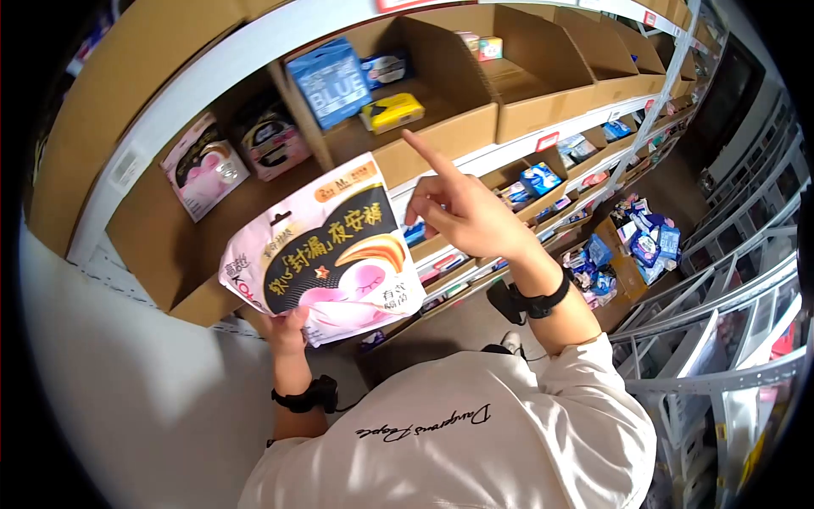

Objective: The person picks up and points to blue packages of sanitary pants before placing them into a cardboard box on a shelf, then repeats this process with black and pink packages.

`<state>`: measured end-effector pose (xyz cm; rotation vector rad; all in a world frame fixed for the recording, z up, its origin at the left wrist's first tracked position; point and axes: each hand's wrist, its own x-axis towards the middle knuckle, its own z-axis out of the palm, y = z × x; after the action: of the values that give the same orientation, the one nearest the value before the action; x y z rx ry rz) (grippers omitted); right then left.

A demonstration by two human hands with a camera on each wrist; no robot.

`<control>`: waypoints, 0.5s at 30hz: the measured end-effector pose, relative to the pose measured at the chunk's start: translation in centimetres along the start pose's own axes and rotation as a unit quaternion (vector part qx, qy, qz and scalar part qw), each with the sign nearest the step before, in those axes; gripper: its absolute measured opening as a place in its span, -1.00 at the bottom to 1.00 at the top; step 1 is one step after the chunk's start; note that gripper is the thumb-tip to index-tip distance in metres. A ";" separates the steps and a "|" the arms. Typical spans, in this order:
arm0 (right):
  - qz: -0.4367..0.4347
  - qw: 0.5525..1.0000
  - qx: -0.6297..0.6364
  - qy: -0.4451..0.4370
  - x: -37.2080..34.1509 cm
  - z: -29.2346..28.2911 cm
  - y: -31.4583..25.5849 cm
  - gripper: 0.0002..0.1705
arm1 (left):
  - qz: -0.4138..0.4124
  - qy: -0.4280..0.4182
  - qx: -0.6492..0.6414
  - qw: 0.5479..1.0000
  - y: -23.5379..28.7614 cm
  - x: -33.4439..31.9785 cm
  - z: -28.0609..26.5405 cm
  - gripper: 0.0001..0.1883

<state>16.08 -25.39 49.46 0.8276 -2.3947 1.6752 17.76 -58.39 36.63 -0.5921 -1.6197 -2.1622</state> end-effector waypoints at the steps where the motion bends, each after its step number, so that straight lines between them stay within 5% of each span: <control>1: 0.000 1.000 0.000 -0.004 -0.5 -1.7 0.5 0.00 | 0.007 0.004 0.005 1.000 -0.5 0.0 1.9 -0.17; 8: -0.034 0.999 0.002 -0.020 -4.8 -14.7 4.9 -0.09 | -0.040 0.039 -0.024 0.998 -3.9 0.8 18.3 -0.26; 15: 0.026 0.995 0.093 0.030 -7.9 -26.1 8.4 -0.14 | -0.035 0.014 -0.007 0.999 -6.4 3.6 30.2 -0.28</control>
<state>12.99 2.96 49.53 0.7330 -2.2666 1.9379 14.63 -27.74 40.94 -0.5136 -1.6333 -2.2240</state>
